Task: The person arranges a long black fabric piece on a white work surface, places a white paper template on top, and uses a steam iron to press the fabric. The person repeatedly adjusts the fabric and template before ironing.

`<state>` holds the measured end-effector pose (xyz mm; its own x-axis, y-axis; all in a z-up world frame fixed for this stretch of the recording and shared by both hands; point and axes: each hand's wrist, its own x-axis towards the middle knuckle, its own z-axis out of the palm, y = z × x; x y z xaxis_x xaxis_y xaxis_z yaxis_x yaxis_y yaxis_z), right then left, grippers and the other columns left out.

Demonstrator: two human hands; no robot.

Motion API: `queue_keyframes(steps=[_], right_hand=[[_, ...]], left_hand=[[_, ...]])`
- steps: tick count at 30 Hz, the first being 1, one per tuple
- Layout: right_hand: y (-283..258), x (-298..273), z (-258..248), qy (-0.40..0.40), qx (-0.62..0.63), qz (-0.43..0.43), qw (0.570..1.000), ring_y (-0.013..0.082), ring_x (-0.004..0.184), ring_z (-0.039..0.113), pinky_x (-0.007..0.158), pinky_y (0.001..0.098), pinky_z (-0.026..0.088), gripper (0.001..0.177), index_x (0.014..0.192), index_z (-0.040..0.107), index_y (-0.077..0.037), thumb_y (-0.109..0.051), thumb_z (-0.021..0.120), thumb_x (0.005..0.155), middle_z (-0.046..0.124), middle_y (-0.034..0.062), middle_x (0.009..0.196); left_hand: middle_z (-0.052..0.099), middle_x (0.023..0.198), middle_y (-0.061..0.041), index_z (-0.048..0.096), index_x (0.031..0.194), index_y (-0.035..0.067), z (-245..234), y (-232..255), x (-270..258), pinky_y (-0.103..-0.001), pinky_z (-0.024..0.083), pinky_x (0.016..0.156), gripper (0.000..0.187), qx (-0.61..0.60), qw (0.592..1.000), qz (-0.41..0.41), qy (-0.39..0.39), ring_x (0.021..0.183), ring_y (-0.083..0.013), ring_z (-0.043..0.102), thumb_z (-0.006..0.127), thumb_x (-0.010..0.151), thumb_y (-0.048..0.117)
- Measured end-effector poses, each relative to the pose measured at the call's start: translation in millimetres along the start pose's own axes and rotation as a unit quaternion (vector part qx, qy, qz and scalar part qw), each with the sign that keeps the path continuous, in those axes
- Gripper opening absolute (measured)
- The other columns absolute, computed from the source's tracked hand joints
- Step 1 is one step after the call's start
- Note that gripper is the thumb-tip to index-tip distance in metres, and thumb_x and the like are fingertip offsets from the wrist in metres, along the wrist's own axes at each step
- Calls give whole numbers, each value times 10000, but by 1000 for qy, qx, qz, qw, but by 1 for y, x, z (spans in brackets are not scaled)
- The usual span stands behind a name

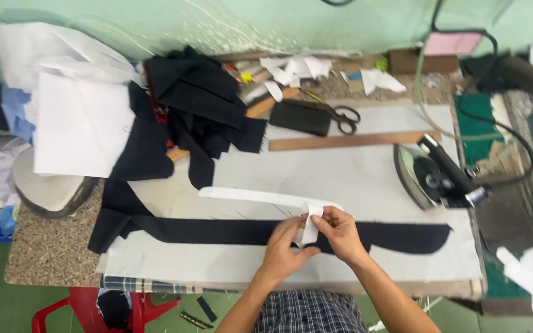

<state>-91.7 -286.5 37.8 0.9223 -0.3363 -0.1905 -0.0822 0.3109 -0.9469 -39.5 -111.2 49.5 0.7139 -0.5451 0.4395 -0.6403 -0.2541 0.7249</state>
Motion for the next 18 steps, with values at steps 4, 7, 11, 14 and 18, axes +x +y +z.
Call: queue_keyframes(steps=[4, 7, 11, 14, 18], right_hand=[[-13, -32, -12, 125, 202, 56, 970, 273, 862, 774, 698, 393, 650, 155, 1076, 551, -27, -68, 646, 960, 769, 203, 1080], [-4, -40, -50, 195, 273, 16, 942, 261, 915, 765, 780, 404, 645, 242, 1182, 512, -26, -42, 630, 971, 752, 181, 1118], [2, -51, -90, 264, 266, 3, 927, 294, 947, 765, 801, 434, 650, 182, 1186, 569, -34, -141, 574, 1040, 748, 190, 1124], [8, -63, -105, 282, 246, 21, 927, 301, 901, 773, 786, 446, 651, 184, 1146, 613, -24, -172, 607, 1038, 761, 197, 1058], [34, -70, -121, 289, 220, 39, 931, 298, 860, 781, 745, 432, 664, 177, 1118, 640, 5, -143, 643, 1021, 760, 211, 1010]], left_hand=[[751, 787, -40, 747, 914, 74, 28, 6, -24, -289, 503, 670, 91, -282, 888, -299, -207, 757, -96, 651, 789, 890, 151], [760, 757, -115, 744, 857, 29, 12, -9, -31, -350, 563, 703, 74, -392, 807, -325, -300, 756, -154, 694, 742, 926, 58], [762, 835, -218, 673, 1062, -59, -31, -44, -35, -466, 619, 760, 131, -390, 752, -366, -386, 797, -305, 769, 608, 949, -61], [778, 820, -202, 660, 1034, -44, -70, -59, -24, -436, 614, 775, 103, -311, 786, -355, -400, 808, -256, 774, 650, 940, -3], [815, 865, -165, 736, 956, 0, -108, -63, -13, -394, 585, 849, 87, -184, 815, -368, -408, 877, -232, 780, 697, 940, 76]])
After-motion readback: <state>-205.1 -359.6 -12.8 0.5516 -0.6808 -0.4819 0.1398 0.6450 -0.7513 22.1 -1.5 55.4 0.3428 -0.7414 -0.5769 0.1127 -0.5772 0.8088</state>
